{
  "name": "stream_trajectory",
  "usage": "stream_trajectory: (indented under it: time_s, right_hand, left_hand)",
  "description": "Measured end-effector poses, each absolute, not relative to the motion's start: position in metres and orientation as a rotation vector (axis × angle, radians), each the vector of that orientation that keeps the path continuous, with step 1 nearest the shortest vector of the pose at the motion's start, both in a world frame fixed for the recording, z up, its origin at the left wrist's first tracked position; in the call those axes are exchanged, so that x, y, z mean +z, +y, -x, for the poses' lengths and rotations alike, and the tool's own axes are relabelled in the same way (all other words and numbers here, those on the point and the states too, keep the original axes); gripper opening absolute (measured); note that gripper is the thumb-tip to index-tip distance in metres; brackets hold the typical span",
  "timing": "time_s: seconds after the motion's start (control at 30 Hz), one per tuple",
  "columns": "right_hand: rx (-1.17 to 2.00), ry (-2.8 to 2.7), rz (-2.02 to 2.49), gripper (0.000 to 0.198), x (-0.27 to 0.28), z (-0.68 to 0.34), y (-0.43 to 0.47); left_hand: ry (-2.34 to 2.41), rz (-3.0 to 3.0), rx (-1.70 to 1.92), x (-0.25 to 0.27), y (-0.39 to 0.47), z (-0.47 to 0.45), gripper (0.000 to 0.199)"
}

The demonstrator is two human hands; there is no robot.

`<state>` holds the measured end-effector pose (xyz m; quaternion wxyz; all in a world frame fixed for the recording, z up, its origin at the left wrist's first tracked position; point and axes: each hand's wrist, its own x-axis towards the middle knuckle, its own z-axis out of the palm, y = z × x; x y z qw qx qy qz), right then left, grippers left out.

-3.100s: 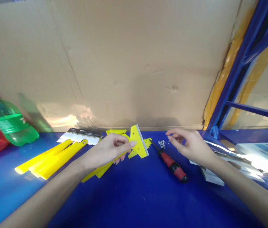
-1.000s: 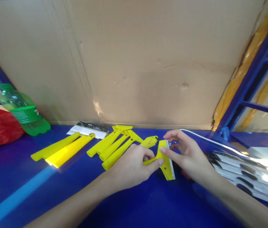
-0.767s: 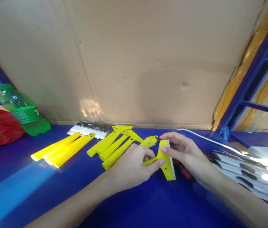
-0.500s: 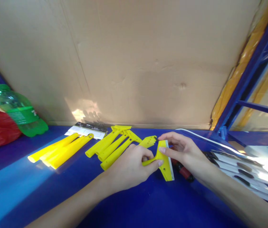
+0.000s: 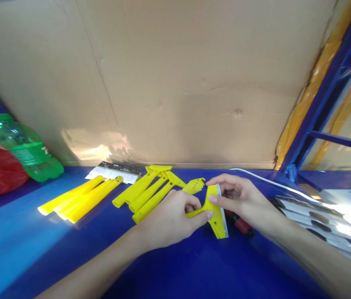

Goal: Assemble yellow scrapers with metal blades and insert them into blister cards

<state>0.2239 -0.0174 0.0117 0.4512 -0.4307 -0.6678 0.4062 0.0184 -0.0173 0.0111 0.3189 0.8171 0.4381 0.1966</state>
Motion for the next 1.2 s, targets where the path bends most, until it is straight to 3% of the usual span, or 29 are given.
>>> stream_trajectory:
  time_s: [1.2]
  right_hand:
    - [1.045,-1.58,1.058,0.028,0.0137,-0.2222,-0.0235]
  left_hand:
    - [1.098,-2.213,0.52,0.0146,-0.0198,-0.0182,0.046]
